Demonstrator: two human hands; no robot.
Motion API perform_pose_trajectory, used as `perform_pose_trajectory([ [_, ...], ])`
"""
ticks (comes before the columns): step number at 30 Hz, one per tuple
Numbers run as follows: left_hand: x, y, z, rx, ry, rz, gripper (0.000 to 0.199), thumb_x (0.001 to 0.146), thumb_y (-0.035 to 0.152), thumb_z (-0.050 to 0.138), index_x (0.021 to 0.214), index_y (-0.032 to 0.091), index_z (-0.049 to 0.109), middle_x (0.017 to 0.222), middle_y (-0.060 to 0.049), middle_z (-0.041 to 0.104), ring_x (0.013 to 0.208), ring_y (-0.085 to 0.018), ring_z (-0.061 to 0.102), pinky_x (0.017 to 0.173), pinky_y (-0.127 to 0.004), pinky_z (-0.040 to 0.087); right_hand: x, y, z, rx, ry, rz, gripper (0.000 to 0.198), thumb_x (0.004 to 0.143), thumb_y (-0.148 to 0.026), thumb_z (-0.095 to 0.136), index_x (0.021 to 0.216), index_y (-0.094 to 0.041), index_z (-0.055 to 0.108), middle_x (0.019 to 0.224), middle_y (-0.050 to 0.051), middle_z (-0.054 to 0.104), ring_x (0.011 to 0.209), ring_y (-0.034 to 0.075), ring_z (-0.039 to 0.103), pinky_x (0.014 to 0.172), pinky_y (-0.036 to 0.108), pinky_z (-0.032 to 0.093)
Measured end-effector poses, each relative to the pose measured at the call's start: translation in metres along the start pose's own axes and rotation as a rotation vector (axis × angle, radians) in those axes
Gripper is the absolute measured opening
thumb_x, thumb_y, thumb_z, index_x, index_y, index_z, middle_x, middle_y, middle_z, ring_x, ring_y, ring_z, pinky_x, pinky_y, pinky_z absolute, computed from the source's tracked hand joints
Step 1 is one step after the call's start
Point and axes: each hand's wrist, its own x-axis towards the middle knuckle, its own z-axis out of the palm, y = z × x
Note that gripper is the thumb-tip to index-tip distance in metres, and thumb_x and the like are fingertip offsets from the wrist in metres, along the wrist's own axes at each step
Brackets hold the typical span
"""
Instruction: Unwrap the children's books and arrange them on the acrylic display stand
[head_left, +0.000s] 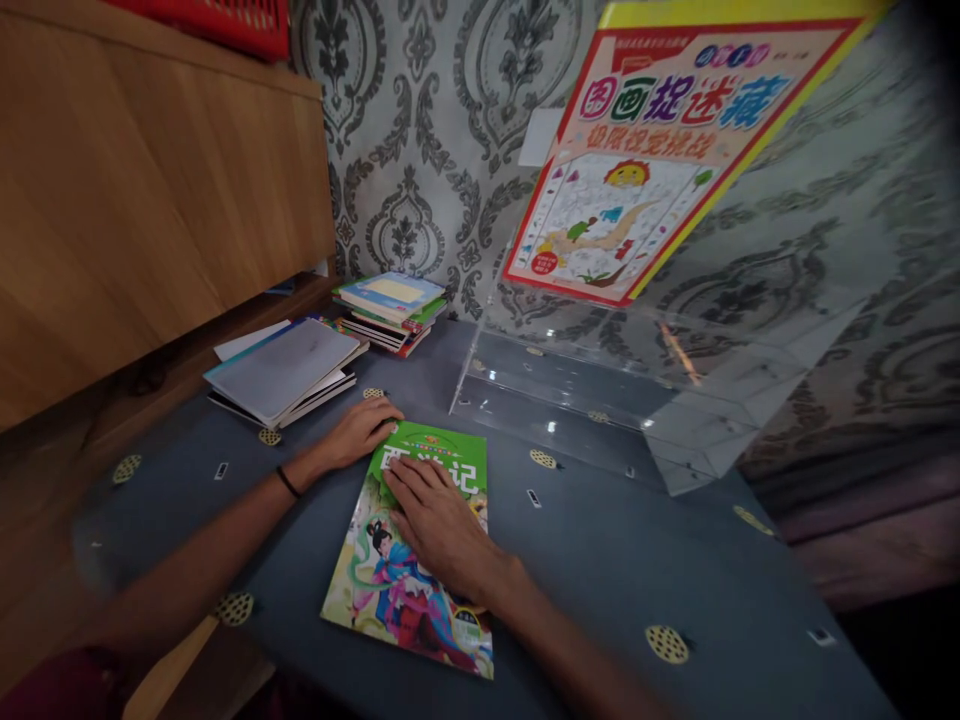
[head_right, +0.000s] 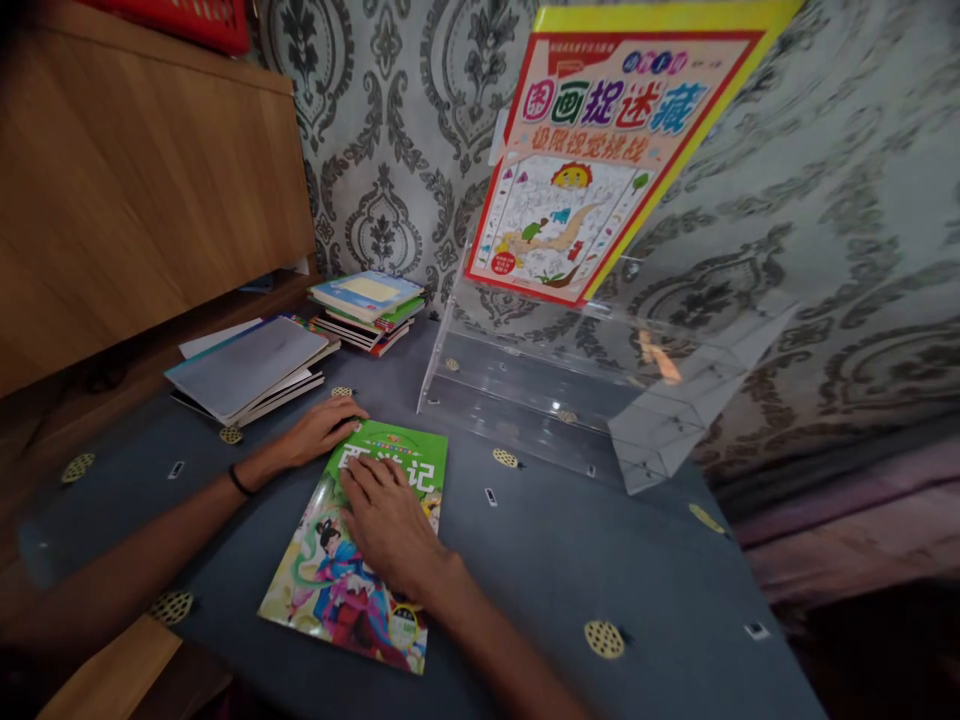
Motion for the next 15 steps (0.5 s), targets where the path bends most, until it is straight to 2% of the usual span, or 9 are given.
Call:
perform_pose_trajectory([
  [6, 0.0, 0.005, -0.001, 0.025, 0.022, 0.014, 0.023, 0.097, 0.024, 0.045, 0.104, 0.019, 0.066, 0.103, -0.008, 0.068, 0.102, -0.022, 0.062, 0.096, -0.037, 0.05, 0.007, 0.009, -0.005, 0.048, 0.004, 0.03, 0.046, 0.098, -0.031, 0.056, 0.141, -0.013, 0.051, 0.145, 0.014, 0.056, 0.138, 0.027, 0.044, 0.117, 0.05, 0.036],
  [11, -0.001, 0.004, 0.004, 0.029, 0.087, 0.064, 0.028, 0.097, 0.02, 0.042, 0.106, 0.018, 0.069, 0.099, -0.009, 0.069, 0.097, -0.021, 0.064, 0.09, -0.035, 0.054, 0.028, 0.022, 0.006, -0.02, 0.066, 0.121, 0.048, 0.099, -0.032, 0.054, 0.141, -0.01, 0.052, 0.145, 0.017, 0.055, 0.136, 0.028, 0.046, 0.115, 0.048, 0.039],
  [15, -0.005, -0.005, 0.016, 0.055, 0.165, 0.077, 0.037, 0.097, 0.018, 0.037, 0.113, 0.019, 0.07, 0.104, -0.01, 0.07, 0.102, -0.021, 0.066, 0.092, -0.036, 0.057, 0.046, 0.03, 0.014, -0.027, 0.082, 0.153, 0.048, 0.098, -0.032, 0.055, 0.141, -0.01, 0.052, 0.143, 0.017, 0.057, 0.135, 0.028, 0.047, 0.114, 0.048, 0.04],
])
